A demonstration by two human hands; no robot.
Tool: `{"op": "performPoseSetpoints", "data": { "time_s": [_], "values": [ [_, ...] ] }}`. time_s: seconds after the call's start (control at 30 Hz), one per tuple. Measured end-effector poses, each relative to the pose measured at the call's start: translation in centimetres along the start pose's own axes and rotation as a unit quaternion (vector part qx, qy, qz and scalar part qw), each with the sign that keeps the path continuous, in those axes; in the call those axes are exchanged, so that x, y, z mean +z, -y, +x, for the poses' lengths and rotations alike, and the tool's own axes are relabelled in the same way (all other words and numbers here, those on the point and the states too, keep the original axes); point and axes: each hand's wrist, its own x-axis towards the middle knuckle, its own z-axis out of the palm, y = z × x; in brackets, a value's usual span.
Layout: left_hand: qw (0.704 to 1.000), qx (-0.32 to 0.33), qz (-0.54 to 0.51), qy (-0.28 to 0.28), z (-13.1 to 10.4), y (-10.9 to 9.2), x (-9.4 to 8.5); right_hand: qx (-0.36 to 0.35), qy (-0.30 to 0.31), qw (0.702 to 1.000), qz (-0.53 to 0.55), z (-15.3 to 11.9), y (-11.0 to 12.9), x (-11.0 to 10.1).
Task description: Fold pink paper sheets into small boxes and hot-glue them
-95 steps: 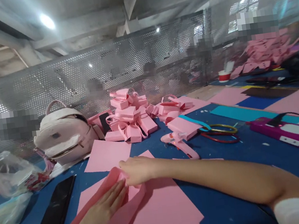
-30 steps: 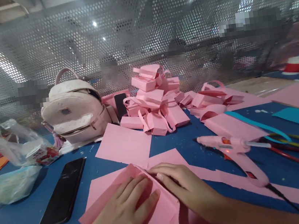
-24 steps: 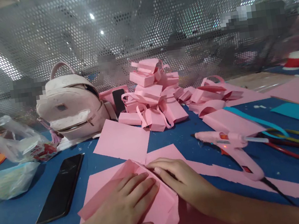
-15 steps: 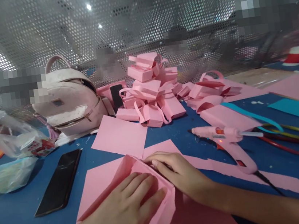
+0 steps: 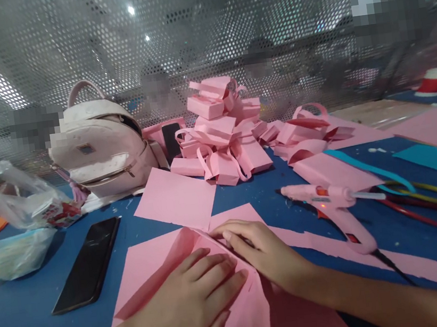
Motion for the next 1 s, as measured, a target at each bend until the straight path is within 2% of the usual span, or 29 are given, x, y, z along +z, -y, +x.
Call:
{"op": "performPoseSetpoints", "data": {
  "time_s": [0.07,0.17,0.43,0.6,0.83,1.0],
  "values": [
    [1.000,-0.009,0.020,-0.022,-0.2,-0.1,0.4,0.000,-0.002,1.000,0.004,0.0,0.0,0.0],
    [0.996,-0.057,0.048,-0.042,-0.5,-0.4,1.2,-0.002,0.009,1.000,0.010,0.0,0.1,-0.1],
    [0.988,-0.098,0.106,-0.047,-0.9,-0.2,3.1,-0.005,0.038,0.999,0.027,0.2,-0.1,-0.2],
    [0.991,-0.095,0.091,-0.025,-1.0,0.1,2.4,-0.002,0.029,0.999,0.025,0.3,-0.2,-0.2],
    [0.992,-0.098,0.065,-0.051,-1.0,0.1,2.0,-0.012,0.029,0.999,0.036,0.2,0.2,-0.2],
    [0.995,-0.094,0.002,-0.038,-0.8,0.1,1.4,-0.012,0.026,0.999,0.044,0.1,-0.1,-0.1]
  ]
}}
